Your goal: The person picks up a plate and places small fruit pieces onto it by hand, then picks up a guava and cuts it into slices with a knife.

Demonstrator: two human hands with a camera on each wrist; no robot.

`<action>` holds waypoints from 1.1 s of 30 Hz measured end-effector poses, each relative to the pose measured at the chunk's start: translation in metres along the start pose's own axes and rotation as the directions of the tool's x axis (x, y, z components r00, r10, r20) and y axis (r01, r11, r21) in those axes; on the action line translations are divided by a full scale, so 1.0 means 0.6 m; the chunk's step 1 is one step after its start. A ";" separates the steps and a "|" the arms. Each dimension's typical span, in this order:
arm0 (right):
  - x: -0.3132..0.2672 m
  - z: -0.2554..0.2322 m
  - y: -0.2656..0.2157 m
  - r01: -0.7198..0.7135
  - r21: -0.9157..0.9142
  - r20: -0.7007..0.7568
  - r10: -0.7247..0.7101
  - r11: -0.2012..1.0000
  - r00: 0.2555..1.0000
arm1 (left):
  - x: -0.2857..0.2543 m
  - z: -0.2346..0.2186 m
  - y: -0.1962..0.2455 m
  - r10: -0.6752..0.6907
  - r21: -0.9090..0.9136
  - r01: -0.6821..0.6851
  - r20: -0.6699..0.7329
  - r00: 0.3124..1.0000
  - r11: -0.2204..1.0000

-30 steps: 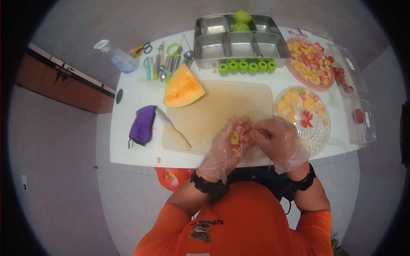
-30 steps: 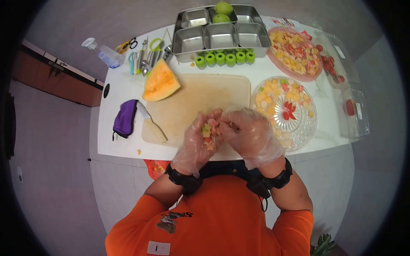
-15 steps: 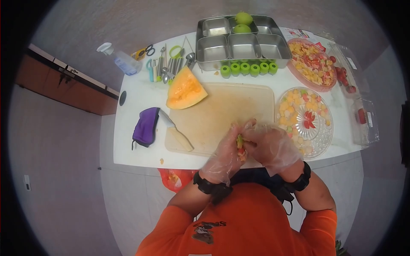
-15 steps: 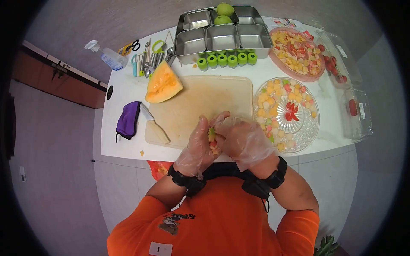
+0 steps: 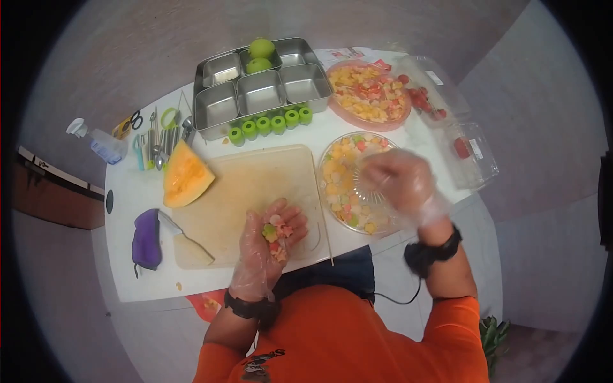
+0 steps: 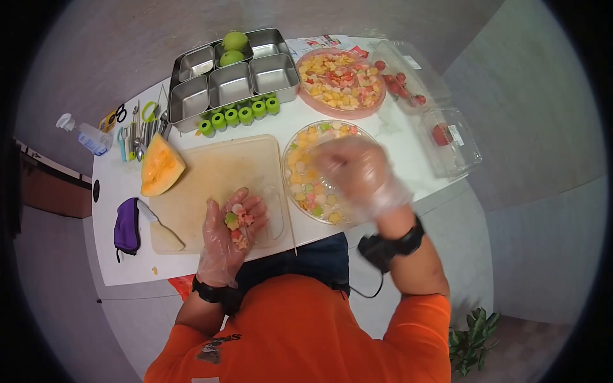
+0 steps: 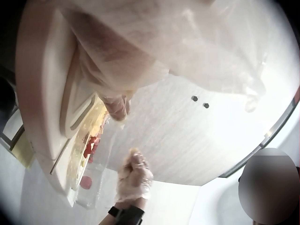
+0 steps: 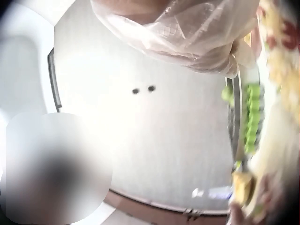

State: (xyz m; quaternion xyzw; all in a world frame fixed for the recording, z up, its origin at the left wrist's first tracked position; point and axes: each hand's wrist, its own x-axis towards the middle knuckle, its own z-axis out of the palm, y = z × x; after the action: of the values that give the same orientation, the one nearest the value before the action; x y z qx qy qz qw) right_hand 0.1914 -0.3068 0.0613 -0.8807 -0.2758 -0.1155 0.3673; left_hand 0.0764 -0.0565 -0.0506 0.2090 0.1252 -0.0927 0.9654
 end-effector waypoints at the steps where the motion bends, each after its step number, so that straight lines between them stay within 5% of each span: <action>1: 0.001 -0.013 0.047 -0.117 -0.073 -0.006 0.117 0.990 0.993 | -0.001 0.002 -0.001 0.004 0.008 -0.004 -0.025 1.000 1.000; 4: 0.012 -0.051 0.110 -0.480 -0.283 0.053 0.513 0.831 0.857 | -0.004 0.025 0.001 0.018 0.021 -0.016 -0.093 0.995 1.000; 23: -0.009 -0.037 0.169 -0.389 -0.570 0.194 0.579 0.724 0.792 | -0.001 0.026 -0.001 0.022 0.023 -0.020 -0.119 0.993 1.000; 33: -0.015 -0.059 0.172 -0.398 -0.468 0.090 0.490 0.789 0.867 | -0.001 0.034 -0.001 0.030 -0.014 -0.032 -0.124 0.992 0.999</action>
State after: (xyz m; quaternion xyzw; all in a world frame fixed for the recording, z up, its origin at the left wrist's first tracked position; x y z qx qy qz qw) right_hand 0.2426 -0.3955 0.0224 -0.9870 -0.0637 0.0080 0.1476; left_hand 0.0798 -0.0658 -0.0326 0.2084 0.1821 -0.0634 0.9589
